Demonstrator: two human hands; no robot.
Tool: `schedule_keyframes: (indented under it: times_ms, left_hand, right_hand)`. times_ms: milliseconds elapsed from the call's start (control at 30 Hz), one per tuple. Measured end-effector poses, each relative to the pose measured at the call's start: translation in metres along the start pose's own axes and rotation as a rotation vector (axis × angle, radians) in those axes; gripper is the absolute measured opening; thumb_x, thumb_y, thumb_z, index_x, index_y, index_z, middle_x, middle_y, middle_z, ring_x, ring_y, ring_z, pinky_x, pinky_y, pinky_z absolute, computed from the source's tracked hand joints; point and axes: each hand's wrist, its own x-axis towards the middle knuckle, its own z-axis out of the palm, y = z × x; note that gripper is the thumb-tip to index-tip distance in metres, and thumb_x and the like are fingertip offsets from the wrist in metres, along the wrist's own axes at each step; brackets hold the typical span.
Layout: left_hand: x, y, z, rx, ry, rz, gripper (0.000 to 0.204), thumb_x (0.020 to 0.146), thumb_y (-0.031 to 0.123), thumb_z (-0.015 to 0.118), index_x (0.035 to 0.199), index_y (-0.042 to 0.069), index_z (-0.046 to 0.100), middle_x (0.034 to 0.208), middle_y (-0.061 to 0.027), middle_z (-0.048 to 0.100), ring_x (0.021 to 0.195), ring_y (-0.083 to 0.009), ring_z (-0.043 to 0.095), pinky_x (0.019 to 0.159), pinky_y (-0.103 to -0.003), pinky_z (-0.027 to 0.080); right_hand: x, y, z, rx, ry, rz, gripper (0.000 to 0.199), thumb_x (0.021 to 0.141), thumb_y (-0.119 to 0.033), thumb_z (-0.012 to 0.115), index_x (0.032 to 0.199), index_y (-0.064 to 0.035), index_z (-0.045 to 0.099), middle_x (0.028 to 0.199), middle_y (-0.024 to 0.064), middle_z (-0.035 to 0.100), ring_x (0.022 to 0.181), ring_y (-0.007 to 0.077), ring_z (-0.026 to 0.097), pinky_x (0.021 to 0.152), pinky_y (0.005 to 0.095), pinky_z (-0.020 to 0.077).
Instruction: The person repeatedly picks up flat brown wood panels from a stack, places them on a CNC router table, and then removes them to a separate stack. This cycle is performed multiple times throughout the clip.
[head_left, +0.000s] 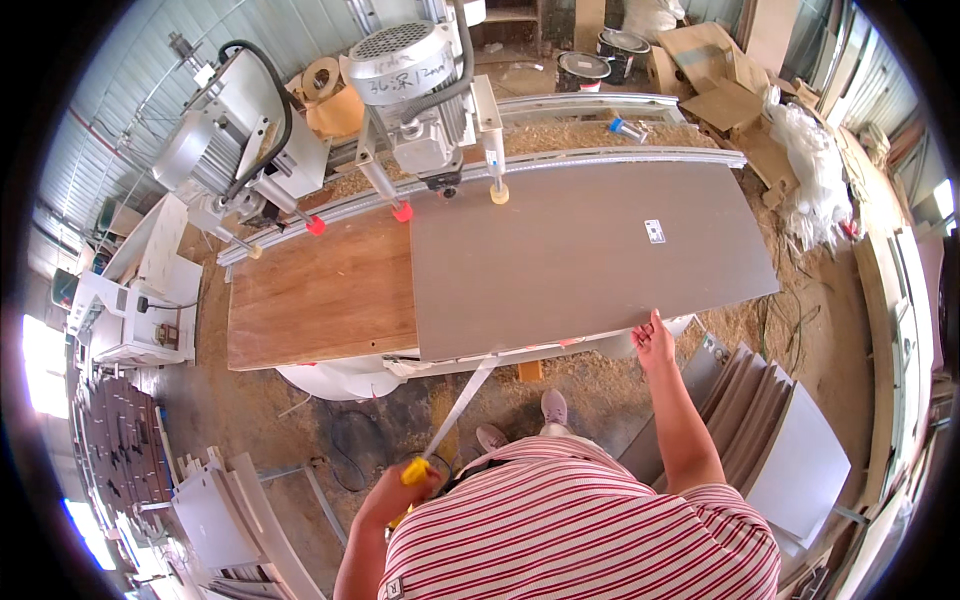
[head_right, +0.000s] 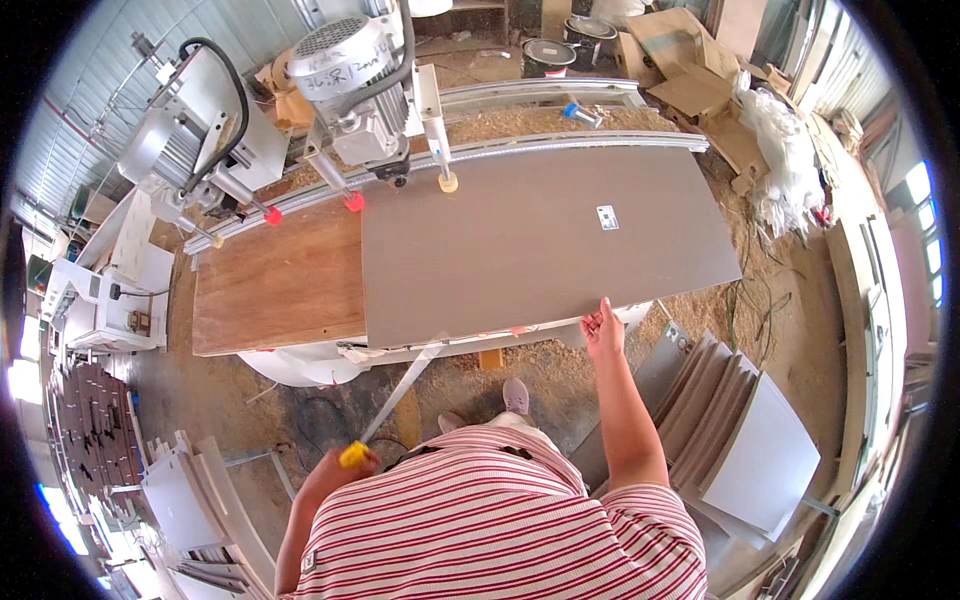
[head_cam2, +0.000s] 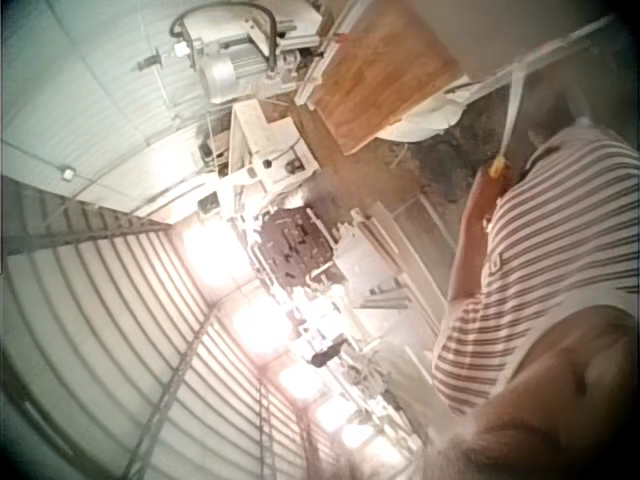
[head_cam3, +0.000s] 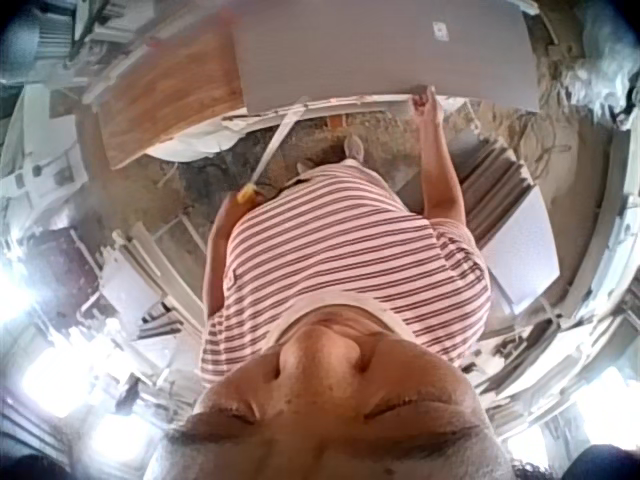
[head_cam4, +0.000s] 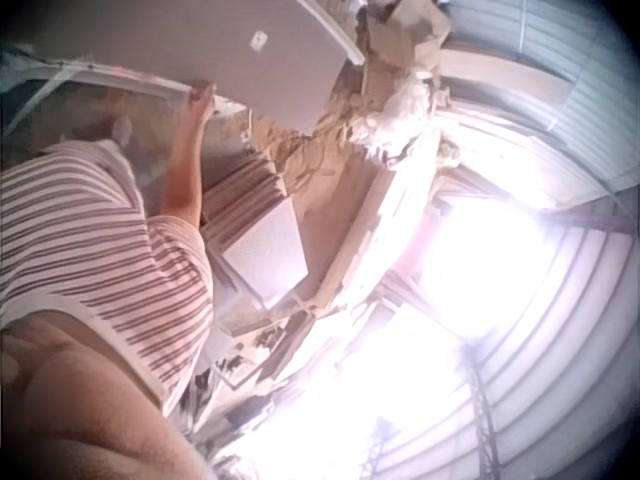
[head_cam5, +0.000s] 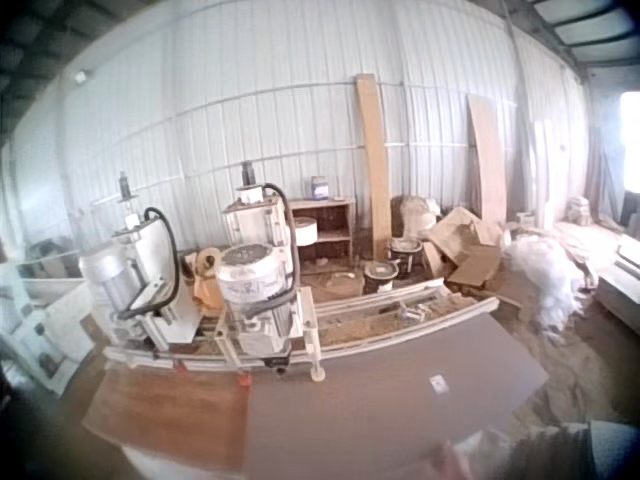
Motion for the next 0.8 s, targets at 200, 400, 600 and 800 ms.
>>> schedule_keyframes:
  times_ms: [200, 400, 600, 800]
  left_hand:
    - [-0.022, -0.002, -0.009, -0.368, 0.293, -0.081, 0.013, 0.088, 0.010, 0.064, 0.096, 0.001, 0.066, 0.068, -0.0012, 0.059, 0.058, -0.0082, 0.054, 0.053, -0.023, 0.041]
    - [-0.024, -0.007, -0.010, -0.532, 0.520, 0.053, 0.013, 0.088, 0.004, 0.063, 0.100, 0.000, 0.064, 0.070, -0.0004, 0.058, 0.056, -0.0093, 0.053, 0.050, -0.025, 0.042]
    - [-0.022, 0.037, 0.025, -0.342, 0.205, 0.062, 0.017, 0.091, 0.015, 0.068, 0.102, 0.002, 0.064, 0.067, 0.0006, 0.053, 0.056, -0.0077, 0.050, 0.051, -0.025, 0.043]
    - [-0.016, 0.036, 0.026, -0.649, 0.531, 0.070, 0.017, 0.092, 0.014, 0.066, 0.104, 0.002, 0.065, 0.073, -0.0040, 0.060, 0.059, -0.0123, 0.056, 0.055, -0.026, 0.046]
  right_hand:
    - [0.017, -0.038, -0.030, 0.032, 0.037, -0.064, 0.024, 0.094, -0.038, 0.065, 0.098, -0.0153, 0.059, 0.083, -0.0017, 0.061, 0.076, 0.0148, 0.059, 0.073, 0.0330, 0.0490]
    - [0.037, -0.067, -0.038, 0.024, 0.090, -0.127, 0.028, 0.093, -0.038, 0.066, 0.103, -0.0136, 0.058, 0.092, -0.0015, 0.061, 0.083, 0.0151, 0.058, 0.076, 0.0338, 0.0479]
    - [0.060, -0.088, -0.046, 0.042, 0.160, -0.087, 0.031, 0.092, -0.039, 0.067, 0.107, -0.0128, 0.059, 0.097, 0.0004, 0.062, 0.088, 0.0156, 0.058, 0.080, 0.0355, 0.0467]
    - [0.070, -0.090, -0.056, 0.032, 0.149, -0.003, 0.029, 0.090, -0.041, 0.069, 0.100, -0.0159, 0.061, 0.094, -0.0018, 0.060, 0.089, 0.0142, 0.056, 0.081, 0.0325, 0.0480]
